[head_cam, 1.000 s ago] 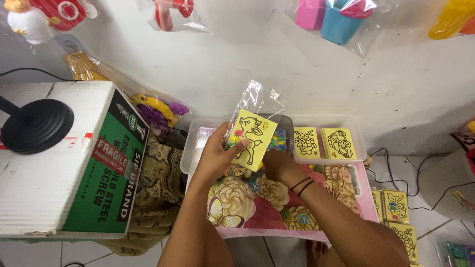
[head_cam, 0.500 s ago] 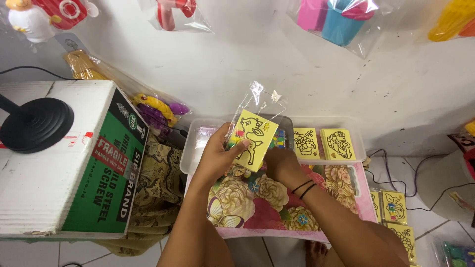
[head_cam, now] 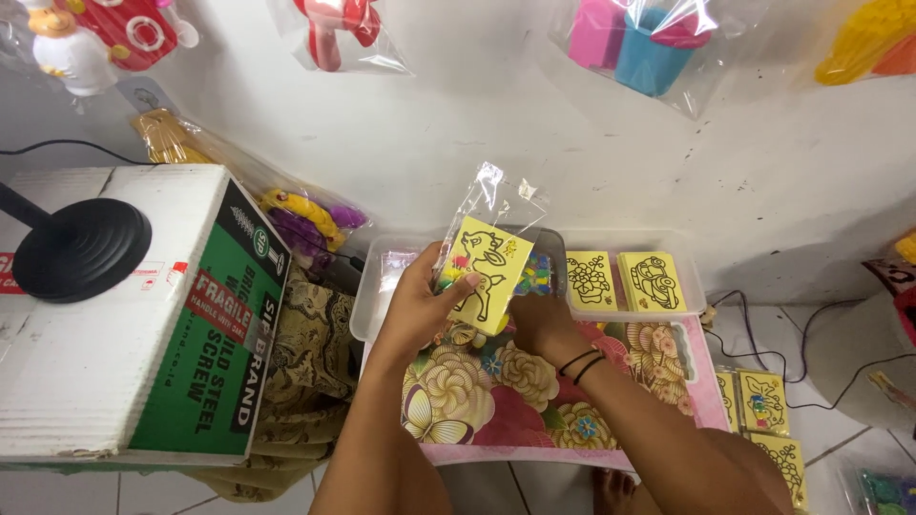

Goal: The person sits on the floor and packs small colorful stickers onto yellow paper templates featuring animal and vehicle outlines. They place the completed templates into clear plastic bags and arrange them in a pile.

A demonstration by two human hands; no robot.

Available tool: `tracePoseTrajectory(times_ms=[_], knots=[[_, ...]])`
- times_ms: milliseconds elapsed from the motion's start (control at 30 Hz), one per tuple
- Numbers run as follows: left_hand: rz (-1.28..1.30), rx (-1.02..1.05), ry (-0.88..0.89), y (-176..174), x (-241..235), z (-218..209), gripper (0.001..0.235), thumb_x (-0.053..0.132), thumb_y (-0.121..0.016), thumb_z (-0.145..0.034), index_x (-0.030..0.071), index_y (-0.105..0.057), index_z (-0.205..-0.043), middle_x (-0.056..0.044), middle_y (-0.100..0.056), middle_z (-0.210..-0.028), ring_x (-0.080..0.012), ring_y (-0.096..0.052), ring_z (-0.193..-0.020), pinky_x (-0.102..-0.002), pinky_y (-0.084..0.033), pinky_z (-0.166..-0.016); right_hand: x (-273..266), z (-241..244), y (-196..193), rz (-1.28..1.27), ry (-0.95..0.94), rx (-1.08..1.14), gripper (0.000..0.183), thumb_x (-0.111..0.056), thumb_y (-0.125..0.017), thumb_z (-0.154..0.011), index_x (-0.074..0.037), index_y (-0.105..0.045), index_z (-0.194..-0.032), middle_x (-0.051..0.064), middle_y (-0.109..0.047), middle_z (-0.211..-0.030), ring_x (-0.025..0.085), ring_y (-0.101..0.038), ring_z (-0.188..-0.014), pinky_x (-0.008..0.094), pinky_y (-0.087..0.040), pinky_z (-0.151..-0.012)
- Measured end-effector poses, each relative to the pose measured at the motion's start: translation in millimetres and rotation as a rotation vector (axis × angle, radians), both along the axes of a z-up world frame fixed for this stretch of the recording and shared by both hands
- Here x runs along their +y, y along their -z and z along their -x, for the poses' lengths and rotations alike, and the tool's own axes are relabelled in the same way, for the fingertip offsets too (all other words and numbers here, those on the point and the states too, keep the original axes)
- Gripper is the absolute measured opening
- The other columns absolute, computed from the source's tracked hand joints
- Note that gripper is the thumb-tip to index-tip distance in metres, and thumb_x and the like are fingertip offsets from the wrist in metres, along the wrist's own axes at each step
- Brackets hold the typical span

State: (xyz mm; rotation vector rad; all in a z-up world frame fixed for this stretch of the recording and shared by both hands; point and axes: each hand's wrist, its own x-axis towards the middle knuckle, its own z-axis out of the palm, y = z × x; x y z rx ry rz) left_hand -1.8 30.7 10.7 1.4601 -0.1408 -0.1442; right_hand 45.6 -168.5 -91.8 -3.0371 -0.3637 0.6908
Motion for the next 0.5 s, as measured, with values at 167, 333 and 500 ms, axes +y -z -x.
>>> tracePoseTrajectory(times_ms=[167, 333, 500], knots=[[0.017, 0.003, 0.001, 2.4, -0.7, -1.1, 0.045, 0.007, -0.072, -0.090, -0.002, -0.059, -0.132, -0.024, -0.075, -0.100, -0.0274, -0.073, -0.081, -0.042, -0.058, -0.083, -4.6, -2.4, 1.2, -0.012, 0.035, 0.027, 0.025, -0.016, -0.069, -0.080, -0.002, -0.075, -0.100, 0.017, -0.075, -0.097, 0.040, -0.074, -0.096, 0.051, -0.058, -0.078], [-0.004, 0.023, -0.001, -0.8, -0.2, -0.2, 0.044, 0.007, -0.072, -0.090, -0.001, -0.060, -0.132, -0.021, -0.075, -0.098, -0.0253, -0.072, -0.079, -0.041, -0.058, -0.083, -14.2, -0.8, -32.3, -0.071, 0.138, 0.071, 0.027, -0.013, -0.067, -0.082, -0.002, -0.076, -0.105, 0.018, -0.075, -0.100, 0.043, -0.072, -0.102, 0.055, -0.055, -0.086], [-0.060, 0.006, 0.015, 2.0, -1.1, -3.3, 0.047, 0.008, -0.073, -0.090, -0.001, -0.059, -0.134, -0.025, -0.074, -0.098, -0.0292, -0.073, -0.079, -0.044, -0.058, -0.082, -36.0, 10.1, -96.7, -0.345, 0.382, -0.081, 0.030, -0.027, -0.062, -0.088, -0.016, -0.077, -0.112, 0.015, -0.077, -0.106, 0.043, -0.069, -0.112, 0.057, -0.052, -0.098]])
